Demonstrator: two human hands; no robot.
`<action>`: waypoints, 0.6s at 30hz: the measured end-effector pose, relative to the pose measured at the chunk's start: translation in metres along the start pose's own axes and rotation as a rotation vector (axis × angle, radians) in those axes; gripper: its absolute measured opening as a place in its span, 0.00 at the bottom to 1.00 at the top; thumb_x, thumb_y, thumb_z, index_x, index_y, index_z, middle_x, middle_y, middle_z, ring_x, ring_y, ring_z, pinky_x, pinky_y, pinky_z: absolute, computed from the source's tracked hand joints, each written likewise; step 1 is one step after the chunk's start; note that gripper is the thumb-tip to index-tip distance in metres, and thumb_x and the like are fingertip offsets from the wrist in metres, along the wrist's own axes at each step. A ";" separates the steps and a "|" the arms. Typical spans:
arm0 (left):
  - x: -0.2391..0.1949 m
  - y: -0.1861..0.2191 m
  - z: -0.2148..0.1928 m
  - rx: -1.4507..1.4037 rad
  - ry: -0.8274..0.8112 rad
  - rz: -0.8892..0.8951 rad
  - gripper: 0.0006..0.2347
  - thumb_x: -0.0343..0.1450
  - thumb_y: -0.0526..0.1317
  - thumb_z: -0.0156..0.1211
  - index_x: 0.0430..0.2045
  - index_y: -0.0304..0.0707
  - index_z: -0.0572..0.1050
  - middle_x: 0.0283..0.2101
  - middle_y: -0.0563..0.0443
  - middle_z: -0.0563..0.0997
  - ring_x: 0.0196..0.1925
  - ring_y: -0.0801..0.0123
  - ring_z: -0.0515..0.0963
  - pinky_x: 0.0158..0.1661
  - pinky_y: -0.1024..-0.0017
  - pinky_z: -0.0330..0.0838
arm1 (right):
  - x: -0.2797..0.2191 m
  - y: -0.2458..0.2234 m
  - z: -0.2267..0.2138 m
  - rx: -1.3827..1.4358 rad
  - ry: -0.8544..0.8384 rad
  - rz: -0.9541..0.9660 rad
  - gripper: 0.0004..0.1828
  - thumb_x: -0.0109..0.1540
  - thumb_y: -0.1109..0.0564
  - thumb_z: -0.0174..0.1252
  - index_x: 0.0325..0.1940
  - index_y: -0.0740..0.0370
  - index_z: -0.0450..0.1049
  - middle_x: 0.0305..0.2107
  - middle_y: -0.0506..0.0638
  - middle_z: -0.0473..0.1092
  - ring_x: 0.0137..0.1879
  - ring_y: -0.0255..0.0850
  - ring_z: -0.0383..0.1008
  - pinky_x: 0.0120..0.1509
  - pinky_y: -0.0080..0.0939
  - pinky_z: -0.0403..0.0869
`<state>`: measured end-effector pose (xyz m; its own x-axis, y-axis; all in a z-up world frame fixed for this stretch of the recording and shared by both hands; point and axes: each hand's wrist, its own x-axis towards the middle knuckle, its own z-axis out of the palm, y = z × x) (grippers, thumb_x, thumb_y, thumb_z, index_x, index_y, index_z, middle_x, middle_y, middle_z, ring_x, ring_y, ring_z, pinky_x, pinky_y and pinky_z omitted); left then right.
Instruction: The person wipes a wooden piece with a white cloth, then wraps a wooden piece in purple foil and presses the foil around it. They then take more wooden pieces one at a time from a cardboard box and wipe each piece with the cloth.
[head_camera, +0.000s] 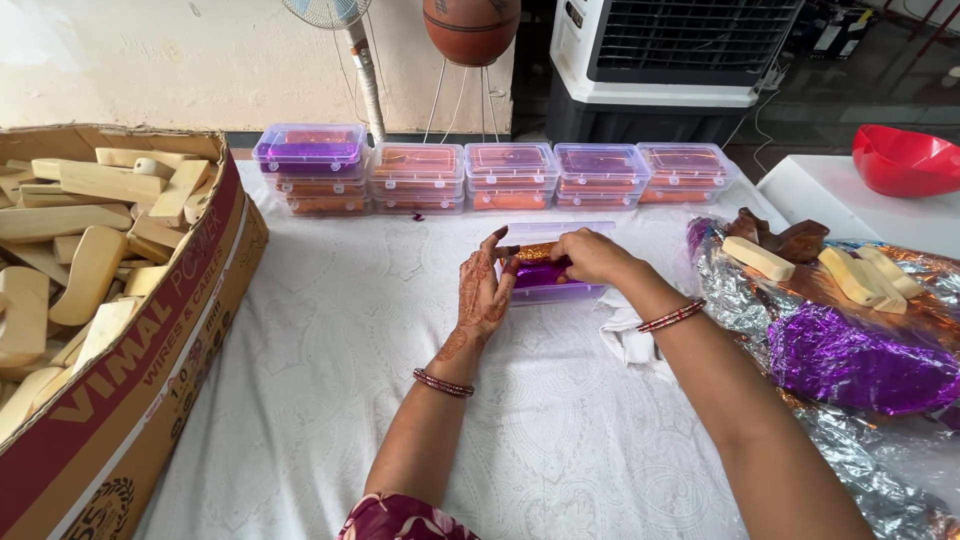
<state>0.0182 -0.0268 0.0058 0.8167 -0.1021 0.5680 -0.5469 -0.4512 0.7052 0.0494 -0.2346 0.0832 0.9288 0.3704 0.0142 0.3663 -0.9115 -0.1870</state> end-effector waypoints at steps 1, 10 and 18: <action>0.000 0.001 0.000 0.017 0.013 0.021 0.23 0.76 0.40 0.52 0.68 0.44 0.60 0.53 0.52 0.83 0.58 0.58 0.75 0.64 0.55 0.60 | 0.003 0.003 0.003 -0.029 -0.053 0.017 0.22 0.54 0.56 0.72 0.52 0.56 0.81 0.46 0.52 0.78 0.53 0.47 0.78 0.61 0.46 0.75; -0.001 -0.001 0.002 0.136 0.134 0.073 0.26 0.70 0.39 0.64 0.64 0.44 0.66 0.50 0.45 0.77 0.57 0.54 0.71 0.61 0.54 0.62 | -0.011 0.018 0.052 -0.233 0.134 -0.232 0.20 0.52 0.73 0.59 0.46 0.63 0.81 0.36 0.55 0.77 0.41 0.46 0.78 0.49 0.43 0.77; -0.006 -0.013 0.012 0.345 0.134 0.115 0.11 0.71 0.49 0.65 0.32 0.43 0.82 0.56 0.46 0.75 0.64 0.54 0.69 0.62 0.54 0.60 | -0.059 0.007 0.038 -0.567 0.503 -0.540 0.06 0.67 0.60 0.59 0.46 0.63 0.79 0.30 0.49 0.72 0.37 0.39 0.72 0.40 0.38 0.74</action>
<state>0.0227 -0.0311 -0.0125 0.7099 -0.0624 0.7015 -0.5203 -0.7177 0.4628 -0.0051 -0.2562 0.0442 0.4906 0.7696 0.4087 0.6057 -0.6384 0.4750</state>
